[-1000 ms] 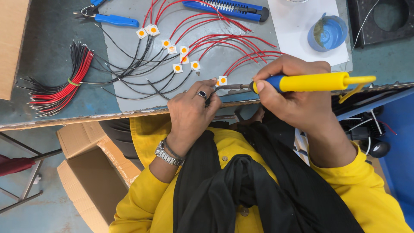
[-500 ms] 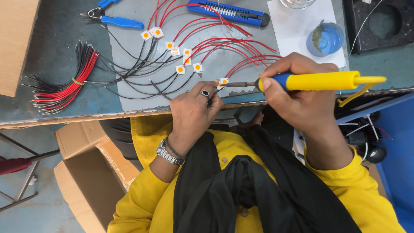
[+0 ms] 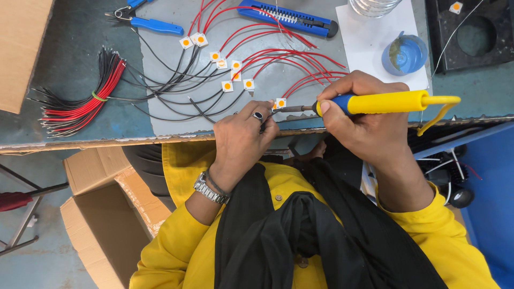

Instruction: The person solders red and black wires to small LED modules on a workbench using a soldering iron, touching the iron to each module's contact point one at a time. They periodically dip wire ends into a small container, strip and position wires, and place finished wired modules aside on the bench.

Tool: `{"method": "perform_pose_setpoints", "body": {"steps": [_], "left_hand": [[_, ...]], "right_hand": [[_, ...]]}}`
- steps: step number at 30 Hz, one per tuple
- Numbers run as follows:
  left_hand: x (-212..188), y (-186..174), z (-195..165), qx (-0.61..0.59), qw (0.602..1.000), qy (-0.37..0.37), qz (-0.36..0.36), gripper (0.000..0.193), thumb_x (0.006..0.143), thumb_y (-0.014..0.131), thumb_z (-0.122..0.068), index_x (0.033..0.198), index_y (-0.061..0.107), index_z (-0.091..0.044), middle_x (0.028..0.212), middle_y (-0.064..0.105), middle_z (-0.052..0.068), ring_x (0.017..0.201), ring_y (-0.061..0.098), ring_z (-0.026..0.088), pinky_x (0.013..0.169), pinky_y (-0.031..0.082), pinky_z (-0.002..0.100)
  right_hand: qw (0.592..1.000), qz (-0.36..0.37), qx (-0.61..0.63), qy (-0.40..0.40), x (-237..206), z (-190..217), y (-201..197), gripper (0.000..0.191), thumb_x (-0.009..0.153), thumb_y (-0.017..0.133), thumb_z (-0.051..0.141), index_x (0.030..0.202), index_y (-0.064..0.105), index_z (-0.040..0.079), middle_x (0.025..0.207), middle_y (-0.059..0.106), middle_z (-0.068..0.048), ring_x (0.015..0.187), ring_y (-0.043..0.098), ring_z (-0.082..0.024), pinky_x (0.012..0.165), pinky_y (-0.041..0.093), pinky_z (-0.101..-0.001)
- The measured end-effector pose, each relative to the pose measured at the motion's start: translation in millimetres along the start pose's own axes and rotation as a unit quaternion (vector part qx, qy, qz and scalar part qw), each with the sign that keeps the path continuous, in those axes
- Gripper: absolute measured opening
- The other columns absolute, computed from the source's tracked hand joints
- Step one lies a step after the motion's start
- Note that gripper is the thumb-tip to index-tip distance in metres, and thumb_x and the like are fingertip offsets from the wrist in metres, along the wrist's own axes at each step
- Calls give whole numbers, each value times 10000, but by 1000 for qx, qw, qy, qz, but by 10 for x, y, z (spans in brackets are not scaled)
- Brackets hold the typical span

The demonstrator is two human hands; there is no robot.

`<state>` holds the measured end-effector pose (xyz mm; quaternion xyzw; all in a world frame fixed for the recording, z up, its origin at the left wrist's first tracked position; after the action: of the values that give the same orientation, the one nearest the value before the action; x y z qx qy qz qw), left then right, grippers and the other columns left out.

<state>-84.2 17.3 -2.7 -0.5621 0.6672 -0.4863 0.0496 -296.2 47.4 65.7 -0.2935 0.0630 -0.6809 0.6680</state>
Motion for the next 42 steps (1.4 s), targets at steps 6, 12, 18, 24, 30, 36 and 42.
{"method": "perform_pose_setpoints", "body": {"steps": [6,12,18,24,30,36,42], "left_hand": [[6,-1,5,3,1000,9,-3,117,832,739,-78,944,708,-63,1051,735,-4,627,664,244,586,526,344],[12,-1,2,4,1000,5,1,92,840,741,-73,919,696,-62,1056,737,-13,619,656,243,582,521,345],[11,9,-18,8,1000,7,-2,119,821,736,-71,935,705,-58,1050,737,-4,613,656,243,569,518,342],[-8,25,-14,-3,1000,7,-5,111,846,733,-68,954,704,-67,1036,729,-7,635,669,234,584,523,343],[-4,34,-11,4,1000,-6,-4,114,838,744,-84,946,708,-76,1004,728,-6,606,653,248,560,509,358],[-29,41,-10,5,1000,-3,-3,118,848,732,-95,964,715,-75,1016,732,-5,611,657,255,562,511,365],[1,-59,148,25,999,4,-20,108,883,732,-105,974,684,-73,1095,742,33,697,686,276,646,549,376]], "right_hand": [[1000,11,2,8,43,18,-9,129,1011,729,107,1016,696,-17,806,705,-38,680,630,-52,645,501,-184],[1000,22,-13,7,107,19,-5,125,993,740,108,993,703,-11,771,697,-34,645,614,-51,613,480,-186],[1000,-9,-12,-2,5,16,-40,126,1010,726,109,1022,701,-14,808,699,-37,676,625,-58,641,483,-189],[997,-81,10,8,-113,-77,-269,118,1044,694,83,1029,691,-34,836,678,-67,696,606,-93,654,471,-200],[971,-161,172,46,-223,-283,-210,284,1076,658,165,1297,614,-7,1070,685,-68,755,710,-131,613,561,-218],[992,-14,104,-73,-195,-439,495,195,1170,521,-9,1361,512,26,1324,656,-171,1111,744,-280,990,617,-371],[992,8,-46,-120,-166,-491,688,385,982,522,-151,1285,486,84,1389,654,-168,1135,758,-268,940,613,-336]]}}
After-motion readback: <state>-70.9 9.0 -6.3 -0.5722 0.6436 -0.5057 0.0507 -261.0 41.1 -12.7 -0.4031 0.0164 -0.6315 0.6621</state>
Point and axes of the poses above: each hand's wrist, its own x-axis towards the middle knuckle, its own y-axis out of the palm, z = x × y, the point moved 3 cm from there along x, towards the middle knuckle
